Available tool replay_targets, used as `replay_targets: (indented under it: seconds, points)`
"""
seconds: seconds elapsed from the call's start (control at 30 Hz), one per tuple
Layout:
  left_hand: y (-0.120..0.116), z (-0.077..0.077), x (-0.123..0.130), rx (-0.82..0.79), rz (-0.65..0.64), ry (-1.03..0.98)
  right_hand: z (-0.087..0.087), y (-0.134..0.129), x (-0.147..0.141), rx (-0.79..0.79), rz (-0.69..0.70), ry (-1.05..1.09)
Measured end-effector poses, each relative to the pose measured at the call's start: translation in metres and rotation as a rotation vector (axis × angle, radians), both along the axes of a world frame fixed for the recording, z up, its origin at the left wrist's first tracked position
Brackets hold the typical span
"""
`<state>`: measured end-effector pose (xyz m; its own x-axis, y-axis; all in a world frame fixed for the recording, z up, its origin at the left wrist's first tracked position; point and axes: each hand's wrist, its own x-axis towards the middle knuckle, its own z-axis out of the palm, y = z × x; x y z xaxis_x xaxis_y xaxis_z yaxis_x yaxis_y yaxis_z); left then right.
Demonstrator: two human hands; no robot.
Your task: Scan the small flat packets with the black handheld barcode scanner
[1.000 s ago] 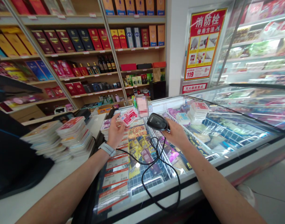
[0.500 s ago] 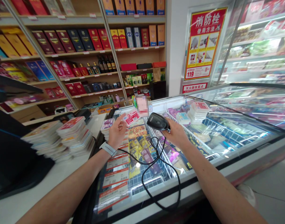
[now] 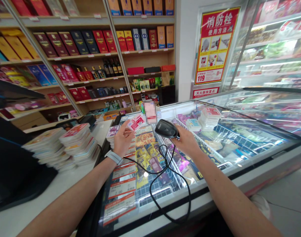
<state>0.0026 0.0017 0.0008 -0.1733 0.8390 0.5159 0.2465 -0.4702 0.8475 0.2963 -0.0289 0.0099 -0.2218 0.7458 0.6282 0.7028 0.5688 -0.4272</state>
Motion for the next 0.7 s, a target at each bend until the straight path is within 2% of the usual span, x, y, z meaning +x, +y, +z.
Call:
replay_targets:
  seconds: [0.7]
  points:
    - [0.0022, 0.0007, -0.0053, 0.027, 0.118, 0.154, -0.0010, 0.0016, 0.0005, -0.020, -0.039, -0.014]
